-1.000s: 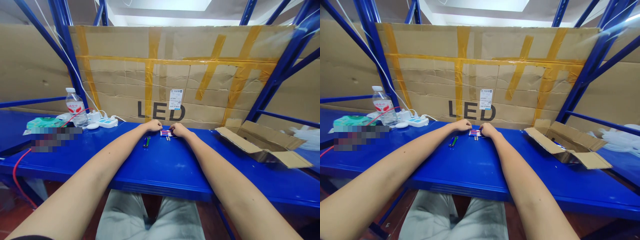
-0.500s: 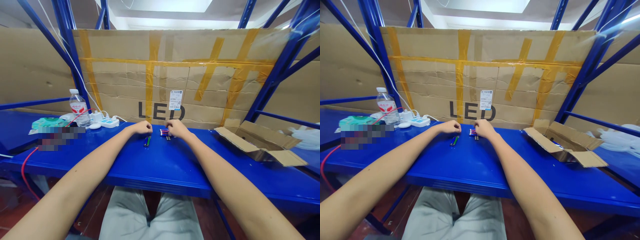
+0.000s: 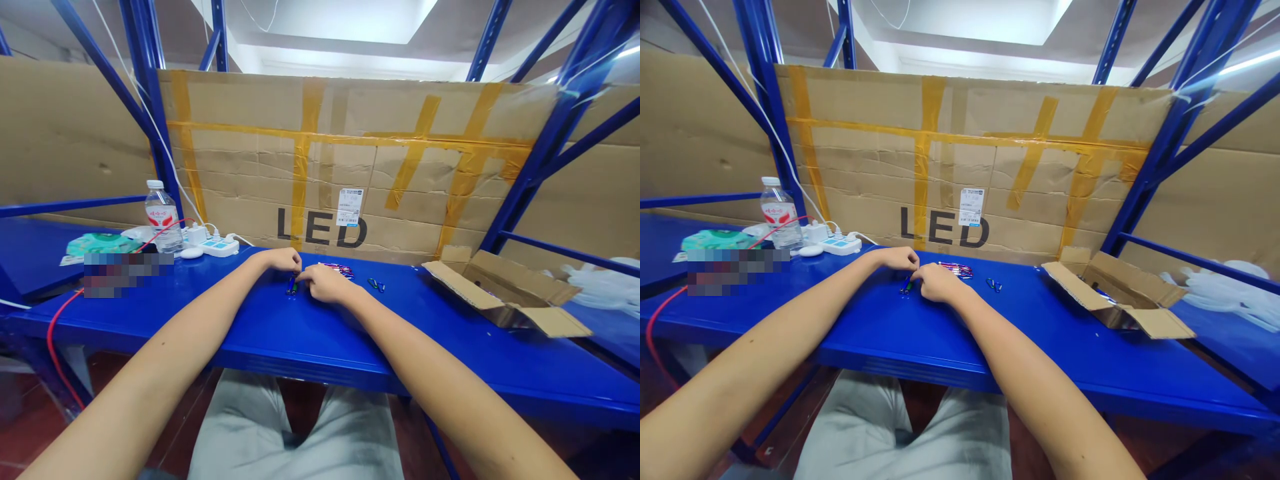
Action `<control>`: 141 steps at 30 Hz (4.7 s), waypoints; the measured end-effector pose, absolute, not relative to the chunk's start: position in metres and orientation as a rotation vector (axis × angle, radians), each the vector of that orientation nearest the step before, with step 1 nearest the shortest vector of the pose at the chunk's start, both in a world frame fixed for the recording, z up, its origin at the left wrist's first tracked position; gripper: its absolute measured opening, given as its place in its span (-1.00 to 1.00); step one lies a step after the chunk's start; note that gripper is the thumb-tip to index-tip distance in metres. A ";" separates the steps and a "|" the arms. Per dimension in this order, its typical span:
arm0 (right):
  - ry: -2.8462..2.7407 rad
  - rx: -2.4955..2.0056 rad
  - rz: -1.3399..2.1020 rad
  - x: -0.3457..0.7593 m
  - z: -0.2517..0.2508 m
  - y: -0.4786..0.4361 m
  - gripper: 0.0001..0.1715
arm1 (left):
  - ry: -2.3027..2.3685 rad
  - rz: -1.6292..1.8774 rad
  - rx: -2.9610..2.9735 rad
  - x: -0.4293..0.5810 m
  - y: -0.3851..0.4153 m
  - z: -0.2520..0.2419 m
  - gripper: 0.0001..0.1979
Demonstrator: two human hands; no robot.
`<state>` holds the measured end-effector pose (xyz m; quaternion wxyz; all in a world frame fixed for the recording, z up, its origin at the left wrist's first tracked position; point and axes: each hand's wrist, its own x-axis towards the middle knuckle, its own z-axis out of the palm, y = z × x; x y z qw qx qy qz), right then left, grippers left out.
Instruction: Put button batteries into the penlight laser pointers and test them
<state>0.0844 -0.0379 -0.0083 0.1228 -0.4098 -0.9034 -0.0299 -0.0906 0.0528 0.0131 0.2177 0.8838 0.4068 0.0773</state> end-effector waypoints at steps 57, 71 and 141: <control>-2.032 -1.548 0.588 0.187 0.011 -0.048 -0.59 | 1.009 0.384 2.973 -0.020 -0.001 -0.006 -0.83; -2.054 -1.281 0.877 0.170 -0.001 -0.046 -0.88 | 0.912 0.122 2.977 -0.038 0.010 0.004 -0.69; -1.955 -1.246 0.919 0.172 -0.007 -0.037 -0.83 | 0.611 0.790 3.025 -0.022 -0.010 0.003 -0.84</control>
